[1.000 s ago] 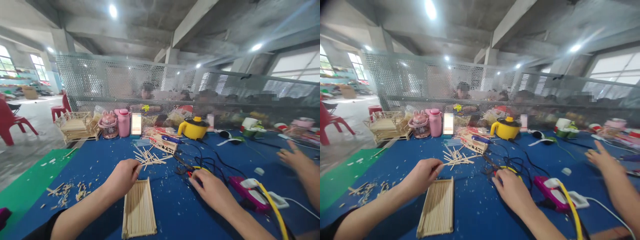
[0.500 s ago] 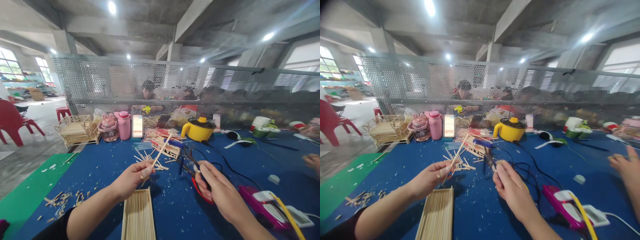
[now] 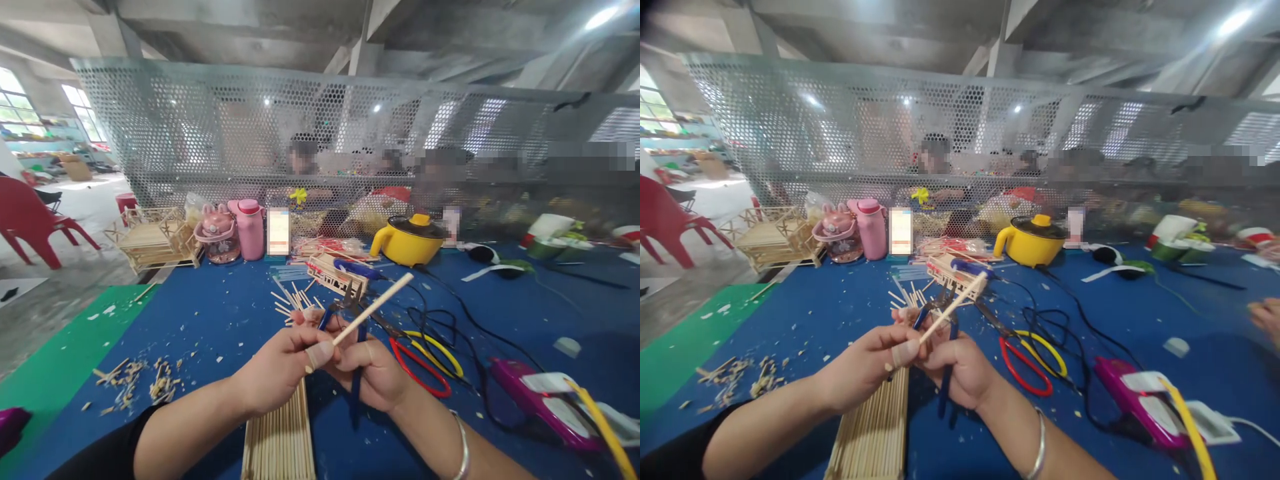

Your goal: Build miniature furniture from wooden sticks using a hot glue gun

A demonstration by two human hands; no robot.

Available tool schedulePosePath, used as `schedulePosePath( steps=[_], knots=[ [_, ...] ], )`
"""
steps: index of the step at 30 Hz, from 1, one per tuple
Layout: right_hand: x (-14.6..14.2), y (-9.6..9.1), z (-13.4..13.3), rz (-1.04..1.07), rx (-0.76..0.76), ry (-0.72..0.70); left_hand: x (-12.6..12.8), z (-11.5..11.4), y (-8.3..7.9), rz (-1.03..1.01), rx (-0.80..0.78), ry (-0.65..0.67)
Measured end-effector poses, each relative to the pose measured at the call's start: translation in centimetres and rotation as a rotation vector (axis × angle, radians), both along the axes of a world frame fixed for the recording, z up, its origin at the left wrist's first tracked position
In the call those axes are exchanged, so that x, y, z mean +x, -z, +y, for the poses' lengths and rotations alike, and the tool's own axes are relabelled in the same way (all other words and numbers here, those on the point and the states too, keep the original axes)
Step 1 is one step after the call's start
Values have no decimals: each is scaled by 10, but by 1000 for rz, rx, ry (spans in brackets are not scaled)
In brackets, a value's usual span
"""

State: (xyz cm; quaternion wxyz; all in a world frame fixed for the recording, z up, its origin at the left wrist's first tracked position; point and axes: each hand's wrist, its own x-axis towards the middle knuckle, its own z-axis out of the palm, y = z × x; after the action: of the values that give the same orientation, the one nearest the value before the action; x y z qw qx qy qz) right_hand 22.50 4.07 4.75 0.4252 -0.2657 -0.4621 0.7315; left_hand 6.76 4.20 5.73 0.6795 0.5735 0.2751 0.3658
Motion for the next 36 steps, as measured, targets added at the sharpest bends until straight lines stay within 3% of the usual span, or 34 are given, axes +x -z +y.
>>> schedulePosePath(
  steps=[3,6,8,11,14,27,36],
  knots=[
    [17,-5,3,-207,173,193,-7,11,1,39,-38,-214],
    [34,-2,8,-666,335,308,-15,24,5,218,112,-429],
    [36,3,8,-964,440,302,-17,28,8,308,229,-471],
    [28,8,3,-1172,520,263,-16,25,11,359,297,-450],
    [19,8,-1,-1236,508,246,-12,19,13,417,346,-433],
    [15,13,-5,-1173,545,242,-11,12,15,449,379,-431],
    [10,8,-8,-1196,525,251,-6,5,16,485,434,-350]
  ],
)
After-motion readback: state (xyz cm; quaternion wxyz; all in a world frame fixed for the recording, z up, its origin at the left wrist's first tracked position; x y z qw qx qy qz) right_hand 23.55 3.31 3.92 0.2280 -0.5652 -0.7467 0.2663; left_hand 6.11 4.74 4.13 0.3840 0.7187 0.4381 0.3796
